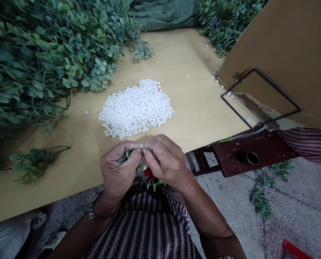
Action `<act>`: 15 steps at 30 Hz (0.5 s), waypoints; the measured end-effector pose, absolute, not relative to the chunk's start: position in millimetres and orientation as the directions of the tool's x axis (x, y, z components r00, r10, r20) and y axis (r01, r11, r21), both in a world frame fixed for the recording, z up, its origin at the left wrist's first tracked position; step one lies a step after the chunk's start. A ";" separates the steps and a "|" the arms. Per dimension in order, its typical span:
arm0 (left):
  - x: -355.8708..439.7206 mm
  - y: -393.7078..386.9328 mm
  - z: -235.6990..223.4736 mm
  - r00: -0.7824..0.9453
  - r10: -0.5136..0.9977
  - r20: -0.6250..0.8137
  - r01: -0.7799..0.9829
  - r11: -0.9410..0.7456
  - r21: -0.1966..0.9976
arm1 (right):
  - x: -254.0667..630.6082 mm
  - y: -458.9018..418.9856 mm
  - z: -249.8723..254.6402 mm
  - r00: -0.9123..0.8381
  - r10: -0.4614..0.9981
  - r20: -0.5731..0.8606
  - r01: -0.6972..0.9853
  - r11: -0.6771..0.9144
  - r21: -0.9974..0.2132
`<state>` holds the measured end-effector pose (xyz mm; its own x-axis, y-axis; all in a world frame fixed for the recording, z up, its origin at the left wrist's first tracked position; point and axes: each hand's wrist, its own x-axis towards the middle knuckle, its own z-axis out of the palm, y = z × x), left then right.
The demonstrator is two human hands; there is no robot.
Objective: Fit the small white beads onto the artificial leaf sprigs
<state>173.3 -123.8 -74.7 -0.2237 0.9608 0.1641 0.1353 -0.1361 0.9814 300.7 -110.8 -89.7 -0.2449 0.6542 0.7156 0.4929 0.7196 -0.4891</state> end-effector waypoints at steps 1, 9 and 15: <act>173.3 -123.7 -74.8 -0.229 0.961 0.154 0.126 -0.128 0.984 | 300.2 -111.2 -89.2 -0.237 0.661 0.712 0.493 0.714 -0.498; 171.8 -124.5 -74.2 -0.196 0.979 0.052 0.005 -0.052 0.999 | 301.3 -116.5 -87.9 -0.095 0.823 0.561 0.373 0.552 -0.746; 170.4 -124.7 -72.0 -0.134 0.990 0.047 0.006 -0.047 0.999 | 304.5 -114.8 -88.2 -0.094 0.892 0.443 0.171 0.453 -0.875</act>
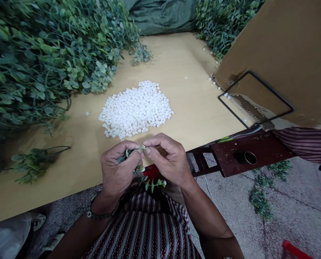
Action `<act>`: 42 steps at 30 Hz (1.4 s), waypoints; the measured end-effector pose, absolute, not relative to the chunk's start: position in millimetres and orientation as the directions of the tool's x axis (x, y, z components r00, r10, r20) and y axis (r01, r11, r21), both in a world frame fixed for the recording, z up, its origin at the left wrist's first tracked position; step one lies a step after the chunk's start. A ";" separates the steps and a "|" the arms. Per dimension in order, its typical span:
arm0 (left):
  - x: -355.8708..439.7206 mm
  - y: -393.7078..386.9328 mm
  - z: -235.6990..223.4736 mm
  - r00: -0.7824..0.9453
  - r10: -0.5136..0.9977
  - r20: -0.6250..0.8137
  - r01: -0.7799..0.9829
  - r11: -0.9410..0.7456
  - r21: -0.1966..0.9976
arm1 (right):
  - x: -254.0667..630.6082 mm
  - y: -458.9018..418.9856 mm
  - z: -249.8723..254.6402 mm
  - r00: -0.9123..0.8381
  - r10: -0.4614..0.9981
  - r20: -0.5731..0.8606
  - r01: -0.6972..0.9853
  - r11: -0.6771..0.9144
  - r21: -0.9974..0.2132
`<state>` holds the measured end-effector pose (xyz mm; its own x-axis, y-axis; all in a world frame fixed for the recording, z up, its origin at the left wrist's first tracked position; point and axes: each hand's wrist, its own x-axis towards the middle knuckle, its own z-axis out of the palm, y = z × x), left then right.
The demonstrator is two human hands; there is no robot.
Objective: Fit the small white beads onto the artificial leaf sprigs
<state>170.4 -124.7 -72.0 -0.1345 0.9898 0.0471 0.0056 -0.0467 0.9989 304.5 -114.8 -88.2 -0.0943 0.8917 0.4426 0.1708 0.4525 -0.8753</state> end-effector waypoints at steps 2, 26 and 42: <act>170.1 -125.4 -72.4 -0.123 0.991 0.046 0.017 -0.044 0.999 | 304.2 -114.5 -88.5 -0.096 0.901 0.422 0.125 0.432 -0.893; 161.4 -127.8 -80.5 0.038 0.999 -0.004 -0.141 0.009 0.990 | 314.3 -117.4 -85.6 -0.210 0.826 0.523 0.132 0.554 -0.822; 161.4 -127.6 -76.6 0.076 0.979 0.190 0.009 -0.192 0.981 | 316.6 -119.8 -91.6 -0.179 0.892 0.415 0.021 0.426 -0.905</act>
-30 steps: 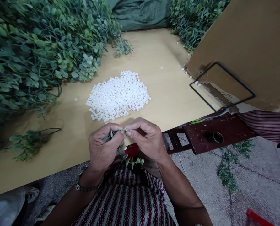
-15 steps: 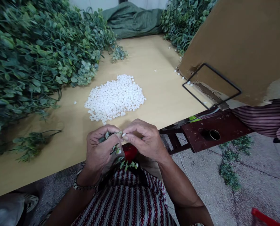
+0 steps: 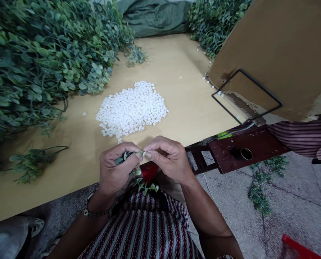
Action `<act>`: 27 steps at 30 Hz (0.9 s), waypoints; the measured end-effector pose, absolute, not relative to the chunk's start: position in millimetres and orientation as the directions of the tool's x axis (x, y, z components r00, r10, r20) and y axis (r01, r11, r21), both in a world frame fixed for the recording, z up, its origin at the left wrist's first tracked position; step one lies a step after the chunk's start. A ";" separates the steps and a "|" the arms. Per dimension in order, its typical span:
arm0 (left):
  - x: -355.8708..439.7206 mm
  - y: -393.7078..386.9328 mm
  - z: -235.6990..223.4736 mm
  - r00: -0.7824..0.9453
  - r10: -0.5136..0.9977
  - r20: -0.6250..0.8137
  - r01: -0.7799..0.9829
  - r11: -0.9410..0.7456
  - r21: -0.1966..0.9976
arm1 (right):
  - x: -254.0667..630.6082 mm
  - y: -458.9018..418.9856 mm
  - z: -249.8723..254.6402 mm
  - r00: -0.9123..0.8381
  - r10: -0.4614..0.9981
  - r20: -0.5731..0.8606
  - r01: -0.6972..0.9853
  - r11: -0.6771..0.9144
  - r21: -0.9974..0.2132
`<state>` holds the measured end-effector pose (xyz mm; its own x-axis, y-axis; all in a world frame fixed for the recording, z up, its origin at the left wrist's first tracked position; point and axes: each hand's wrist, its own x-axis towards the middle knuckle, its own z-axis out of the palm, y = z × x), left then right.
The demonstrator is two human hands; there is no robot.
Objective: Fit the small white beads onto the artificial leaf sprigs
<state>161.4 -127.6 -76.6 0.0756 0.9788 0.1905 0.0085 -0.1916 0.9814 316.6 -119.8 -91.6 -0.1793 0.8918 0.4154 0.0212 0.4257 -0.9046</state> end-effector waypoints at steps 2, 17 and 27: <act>160.6 -126.7 -75.7 0.110 0.975 0.194 -0.013 -0.194 0.981 | 318.4 -118.8 -92.2 -0.204 0.899 0.387 -0.044 0.386 -0.921; 160.2 -124.2 -72.4 0.184 0.973 0.143 -0.030 -0.139 0.990 | 323.7 -114.8 -93.1 -0.294 0.878 0.377 -0.148 0.348 -0.926; 158.1 -125.4 -70.8 0.189 0.977 0.098 -0.075 -0.085 0.994 | 325.5 -113.9 -93.1 -0.331 0.859 0.390 -0.102 0.379 -0.920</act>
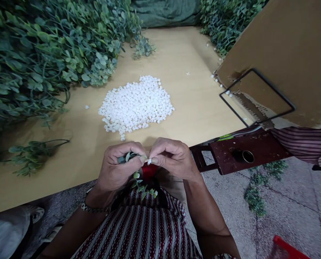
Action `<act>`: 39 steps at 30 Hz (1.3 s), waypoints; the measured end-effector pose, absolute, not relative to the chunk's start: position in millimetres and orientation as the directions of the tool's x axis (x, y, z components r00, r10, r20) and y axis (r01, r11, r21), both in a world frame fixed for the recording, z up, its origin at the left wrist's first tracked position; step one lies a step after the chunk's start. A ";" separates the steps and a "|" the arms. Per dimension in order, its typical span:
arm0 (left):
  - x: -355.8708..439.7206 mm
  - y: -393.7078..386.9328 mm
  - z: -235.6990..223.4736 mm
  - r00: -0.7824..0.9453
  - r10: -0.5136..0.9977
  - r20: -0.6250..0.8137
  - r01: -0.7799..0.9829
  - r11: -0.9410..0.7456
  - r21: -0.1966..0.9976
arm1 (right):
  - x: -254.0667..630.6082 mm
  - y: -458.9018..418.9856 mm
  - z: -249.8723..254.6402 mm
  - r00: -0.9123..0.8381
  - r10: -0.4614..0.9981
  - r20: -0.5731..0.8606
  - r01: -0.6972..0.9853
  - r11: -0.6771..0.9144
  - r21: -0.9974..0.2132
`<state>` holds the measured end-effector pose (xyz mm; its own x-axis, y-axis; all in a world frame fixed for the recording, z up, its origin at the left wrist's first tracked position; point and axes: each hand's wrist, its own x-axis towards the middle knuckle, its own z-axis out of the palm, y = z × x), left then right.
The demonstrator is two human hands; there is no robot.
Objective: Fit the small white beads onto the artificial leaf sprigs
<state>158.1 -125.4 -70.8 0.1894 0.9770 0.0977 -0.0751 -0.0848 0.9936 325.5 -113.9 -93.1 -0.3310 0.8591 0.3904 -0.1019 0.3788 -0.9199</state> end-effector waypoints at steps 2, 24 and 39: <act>158.0 -124.8 -71.8 0.182 0.976 0.116 -0.081 -0.102 0.991 | 326.1 -113.8 -93.5 -0.339 0.854 0.395 -0.102 0.384 -0.918; 155.1 -127.2 -86.1 0.074 0.997 -0.001 -0.282 0.022 0.959 | 347.4 -89.9 -85.1 -0.390 0.827 0.405 0.768 0.534 -0.352; 154.2 -128.7 -89.7 0.074 0.997 -0.012 -0.326 0.036 0.945 | 332.0 -95.0 -89.4 -0.411 0.782 0.469 0.755 0.580 -0.305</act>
<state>154.2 -128.7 -89.7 0.0740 0.9972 -0.0124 -0.3265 0.0359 0.9445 332.0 -95.0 -89.4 -0.4113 0.7818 0.4687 0.7554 0.5801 -0.3047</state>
